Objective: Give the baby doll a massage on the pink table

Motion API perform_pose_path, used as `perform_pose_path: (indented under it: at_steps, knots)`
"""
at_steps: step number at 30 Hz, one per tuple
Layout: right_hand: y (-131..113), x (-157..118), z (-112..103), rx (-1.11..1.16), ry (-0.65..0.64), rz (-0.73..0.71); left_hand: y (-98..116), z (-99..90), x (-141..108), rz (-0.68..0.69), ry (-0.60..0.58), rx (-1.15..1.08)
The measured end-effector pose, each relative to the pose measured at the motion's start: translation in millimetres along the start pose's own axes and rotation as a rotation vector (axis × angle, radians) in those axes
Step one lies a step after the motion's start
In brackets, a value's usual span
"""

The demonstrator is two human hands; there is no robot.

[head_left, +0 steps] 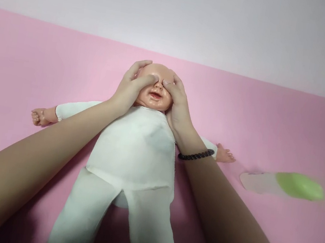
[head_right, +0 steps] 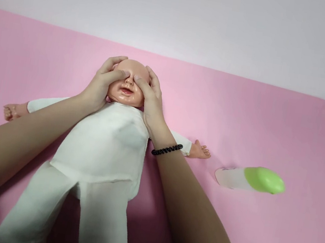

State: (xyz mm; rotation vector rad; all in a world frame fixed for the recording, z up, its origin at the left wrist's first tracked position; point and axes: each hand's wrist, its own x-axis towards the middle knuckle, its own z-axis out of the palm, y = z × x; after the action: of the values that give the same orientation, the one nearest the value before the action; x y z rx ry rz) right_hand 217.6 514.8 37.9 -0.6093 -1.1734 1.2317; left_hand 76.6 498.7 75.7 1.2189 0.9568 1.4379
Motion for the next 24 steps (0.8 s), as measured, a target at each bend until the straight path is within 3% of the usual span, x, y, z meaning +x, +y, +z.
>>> perform_pose_path:
  at_steps: [7, 16, 24]
  knots:
    - [-10.9, -5.7, 4.9, 0.003, -0.003, 0.05, -6.9, -3.0, 1.3, 0.055, -0.021, -0.054]
    - [-13.2, -5.4, 4.5, -0.021, -0.008, 0.069, -0.8, 0.8, -1.1, 0.005, 0.022, -0.083]
    - [-8.8, 2.4, 8.7, 0.029, 0.098, 0.107, -2.9, 3.4, 4.4, 0.027, 0.116, -0.031]
